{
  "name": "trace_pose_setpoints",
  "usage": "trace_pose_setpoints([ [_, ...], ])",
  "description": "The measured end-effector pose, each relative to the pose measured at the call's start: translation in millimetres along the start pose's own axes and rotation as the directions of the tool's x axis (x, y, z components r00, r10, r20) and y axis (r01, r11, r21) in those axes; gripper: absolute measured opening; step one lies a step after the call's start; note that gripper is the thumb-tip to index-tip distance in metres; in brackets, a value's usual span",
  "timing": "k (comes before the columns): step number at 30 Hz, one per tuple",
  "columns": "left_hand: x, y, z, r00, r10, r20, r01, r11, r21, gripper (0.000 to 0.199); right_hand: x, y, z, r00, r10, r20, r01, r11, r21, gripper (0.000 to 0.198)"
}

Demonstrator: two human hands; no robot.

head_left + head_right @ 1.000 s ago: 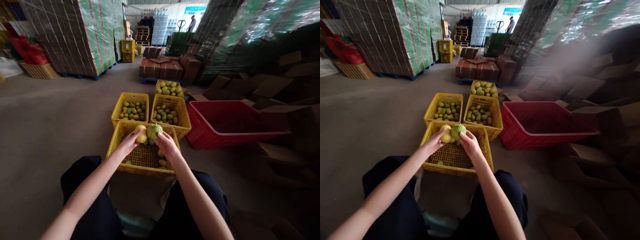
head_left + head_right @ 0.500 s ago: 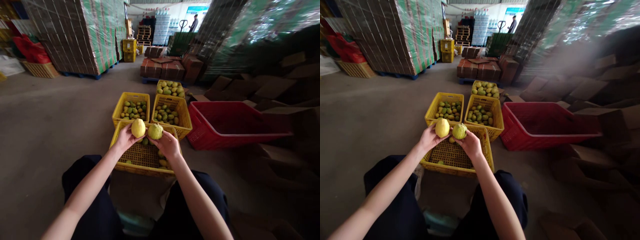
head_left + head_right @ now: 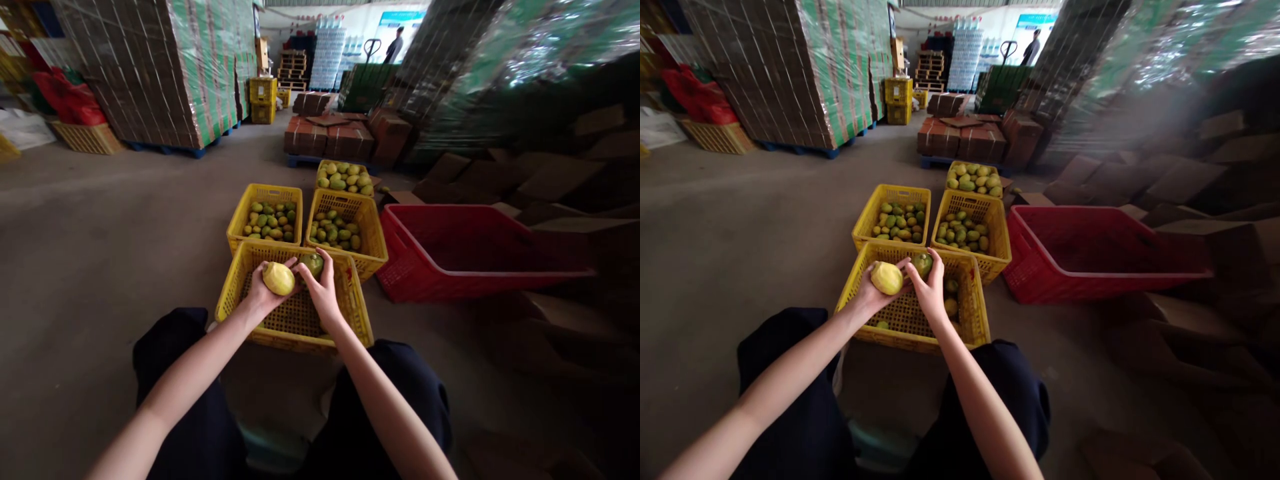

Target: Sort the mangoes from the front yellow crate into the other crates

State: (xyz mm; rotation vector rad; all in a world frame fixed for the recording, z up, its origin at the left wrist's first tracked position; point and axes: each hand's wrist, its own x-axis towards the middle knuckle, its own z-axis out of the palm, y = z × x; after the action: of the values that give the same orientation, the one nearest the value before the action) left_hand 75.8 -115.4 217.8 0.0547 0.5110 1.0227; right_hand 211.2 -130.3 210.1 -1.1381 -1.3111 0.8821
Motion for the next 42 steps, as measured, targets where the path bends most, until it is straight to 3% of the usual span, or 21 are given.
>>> trace_pose_setpoints([
  [2, 4, -8, -1, 0.997, 0.017, -0.075, -0.017, 1.0, 0.008, 0.029, -5, 0, 7, 0.999, -0.026, 0.03, 0.03, 0.991, -0.13, 0.057],
  [4, 7, -10, -3, 0.987, 0.081, -0.136, -0.078, 0.997, 0.03, 0.013, -10, -2, 11, 0.987, -0.045, 0.152, 0.078, 0.973, -0.218, 0.053],
  [9, 4, 2, -6, 0.975, 0.185, -0.12, -0.168, 0.976, 0.138, 0.019, -21, -10, 16, 0.888, -0.237, 0.394, 0.378, 0.864, -0.331, 0.069],
  [12, 5, 9, -6, 0.966, 0.23, -0.116, -0.211, 0.965, 0.158, 0.022, -25, -10, 18, 0.852, -0.336, 0.401, 0.481, 0.804, -0.349, 0.069],
  [16, 10, 17, -3, 0.968, 0.23, -0.103, -0.217, 0.968, 0.124, 0.023, -28, -12, 19, 0.833, -0.401, 0.381, 0.519, 0.805, -0.288, 0.059],
  [20, 9, 37, 8, 0.941, 0.325, -0.095, -0.311, 0.94, 0.138, 0.015, -25, -20, 13, 0.884, -0.37, 0.286, 0.429, 0.885, -0.182, 0.057],
  [22, 4, 48, 15, 0.892, 0.447, -0.067, -0.425, 0.88, 0.211, 0.018, -20, -23, 8, 0.931, -0.317, 0.183, 0.343, 0.929, -0.137, 0.057],
  [25, -6, 54, 24, 0.773, 0.632, 0.054, -0.609, 0.716, 0.342, 0.029, -12, -22, 1, 0.976, -0.213, 0.034, 0.215, 0.973, -0.087, 0.06],
  [29, -17, 41, 25, 0.66, 0.698, 0.276, -0.723, 0.493, 0.483, 0.04, -9, -20, -3, 0.985, -0.171, 0.019, 0.171, 0.985, -0.004, 0.064],
  [32, -21, 30, 22, 0.601, 0.68, 0.42, -0.759, 0.32, 0.567, 0.048, -12, -22, -2, 0.957, -0.286, 0.052, 0.289, 0.956, -0.055, 0.063],
  [37, -26, 32, 18, 0.496, 0.66, 0.564, -0.798, 0.09, 0.596, 0.056, -15, -24, -1, 0.831, -0.549, 0.091, 0.553, 0.798, -0.237, 0.066],
  [39, -29, 34, 18, 0.462, 0.64, 0.614, -0.816, 0.035, 0.578, 0.055, -15, -24, -1, 0.804, -0.586, 0.1, 0.59, 0.765, -0.258, 0.066],
  [42, -30, 33, 18, 0.445, 0.659, 0.606, -0.819, 0.027, 0.573, 0.052, -15, -23, -2, 0.81, -0.575, 0.11, 0.582, 0.77, -0.262, 0.065],
])
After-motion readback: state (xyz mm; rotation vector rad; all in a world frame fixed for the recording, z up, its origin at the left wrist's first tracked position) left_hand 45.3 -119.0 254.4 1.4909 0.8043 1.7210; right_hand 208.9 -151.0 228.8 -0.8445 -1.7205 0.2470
